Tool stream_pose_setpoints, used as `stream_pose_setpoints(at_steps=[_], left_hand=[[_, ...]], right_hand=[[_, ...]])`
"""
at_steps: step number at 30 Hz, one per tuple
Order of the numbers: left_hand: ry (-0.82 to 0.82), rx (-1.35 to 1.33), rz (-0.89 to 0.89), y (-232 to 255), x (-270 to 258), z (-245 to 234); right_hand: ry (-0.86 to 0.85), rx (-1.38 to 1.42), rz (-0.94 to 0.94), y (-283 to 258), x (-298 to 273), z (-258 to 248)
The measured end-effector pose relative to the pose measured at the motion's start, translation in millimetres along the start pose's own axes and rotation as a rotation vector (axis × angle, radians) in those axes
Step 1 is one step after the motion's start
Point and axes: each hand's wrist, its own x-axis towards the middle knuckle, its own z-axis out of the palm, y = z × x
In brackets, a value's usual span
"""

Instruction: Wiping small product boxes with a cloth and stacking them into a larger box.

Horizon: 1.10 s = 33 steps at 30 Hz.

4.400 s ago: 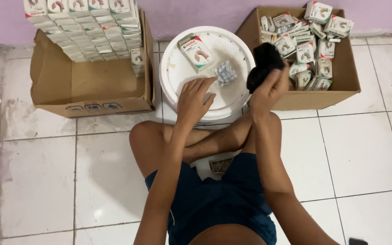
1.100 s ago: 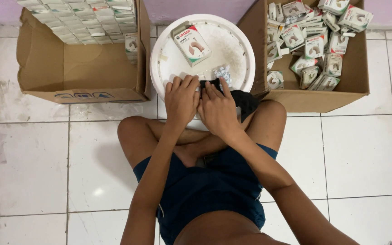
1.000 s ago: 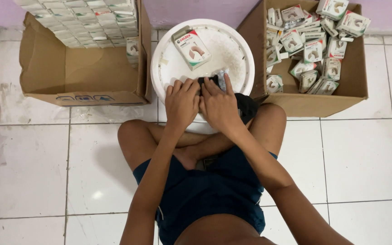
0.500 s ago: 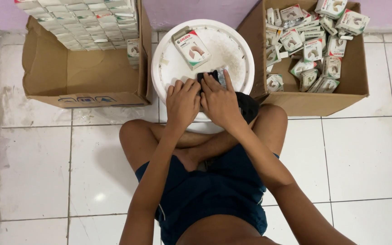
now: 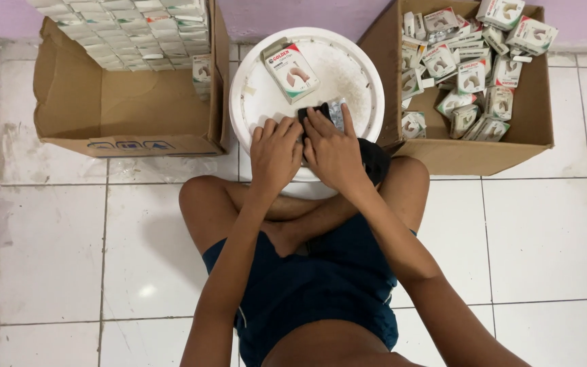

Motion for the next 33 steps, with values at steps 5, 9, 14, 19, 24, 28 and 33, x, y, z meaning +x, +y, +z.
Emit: stream_pose_setpoints(at_steps=[5,9,14,19,24,28,33], left_hand=[[0.005,-0.007,-0.015,4,1,-6],[-0.022,-0.037,-0.04,3,3,-4],[-0.027,-0.03,-0.025,4,2,-8],[-0.055,-0.042,-0.044,2,4,-7],[-0.078,-0.069,-0.073,7,4,-12],[-0.093,-0.057,-0.062,5,3,-8],[-0.074,-0.061,-0.074,3,7,-9]], right_hand=[[-0.027,-0.015,0.02,-6,-3,-1],[-0.042,-0.065,0.028,-9,-21,2],[-0.033,-0.047,0.021,2,0,6],[-0.042,-0.061,0.016,-4,-1,1],[-0.076,-0.054,0.036,-1,-15,6],[-0.083,-0.026,0.036,3,5,2],[-0.036,-0.073,0.014,-4,-8,1]])
